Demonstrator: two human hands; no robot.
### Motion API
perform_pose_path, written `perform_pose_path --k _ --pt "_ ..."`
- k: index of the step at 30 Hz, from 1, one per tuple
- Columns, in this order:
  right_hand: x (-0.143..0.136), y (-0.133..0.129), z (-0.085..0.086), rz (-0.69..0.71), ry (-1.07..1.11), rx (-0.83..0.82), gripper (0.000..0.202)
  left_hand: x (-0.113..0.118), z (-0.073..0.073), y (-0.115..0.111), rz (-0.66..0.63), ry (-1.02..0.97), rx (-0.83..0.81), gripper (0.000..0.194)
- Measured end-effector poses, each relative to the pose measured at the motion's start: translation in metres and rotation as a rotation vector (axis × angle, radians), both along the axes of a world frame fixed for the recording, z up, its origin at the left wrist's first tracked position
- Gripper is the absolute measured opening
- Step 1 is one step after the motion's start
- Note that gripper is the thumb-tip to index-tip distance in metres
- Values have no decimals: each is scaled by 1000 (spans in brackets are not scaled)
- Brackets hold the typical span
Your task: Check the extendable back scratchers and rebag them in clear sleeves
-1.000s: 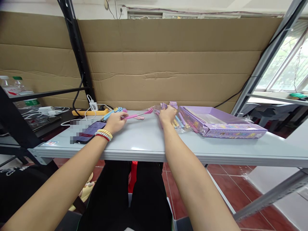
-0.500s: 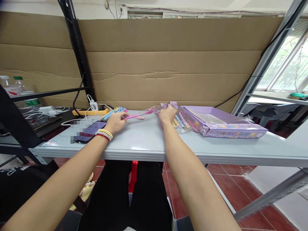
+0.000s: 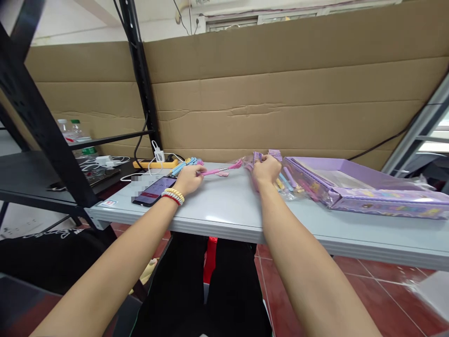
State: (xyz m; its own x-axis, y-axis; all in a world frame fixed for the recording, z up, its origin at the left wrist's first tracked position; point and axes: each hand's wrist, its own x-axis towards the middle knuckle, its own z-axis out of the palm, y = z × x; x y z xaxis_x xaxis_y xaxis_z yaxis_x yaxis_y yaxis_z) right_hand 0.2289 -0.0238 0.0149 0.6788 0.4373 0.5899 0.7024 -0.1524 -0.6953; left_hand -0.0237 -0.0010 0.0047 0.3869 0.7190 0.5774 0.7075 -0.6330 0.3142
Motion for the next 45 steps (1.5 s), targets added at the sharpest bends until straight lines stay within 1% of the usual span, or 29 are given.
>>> perform_pose_path --k 2,7,12,19,26,32,38,45 --pt "0 -1 1 2 8 4 11 0 0 -1 -4 -13 -10 34" --pt "1 -1 1 -1 7 13 15 0 0 -3 -3 -36 -30 35" --pt "-1 -1 0 -7 -3 23 17 0 0 -2 -6 -42 -17 34" --pt "-2 -2 1 0 8 -9 14 -1 0 0 -21 -46 0 34" --pt "0 0 -2 9 1 59 11 0 -1 1 -4 -26 18 34" --pt "1 1 -2 -5 -17 24 11 0 -1 2 6 -17 22 34" --pt "1 1 -2 4 -46 57 12 0 -1 3 -4 -18 13 34" --pt "2 2 1 -41 -42 4 15 -1 1 1 65 -32 -14 35"
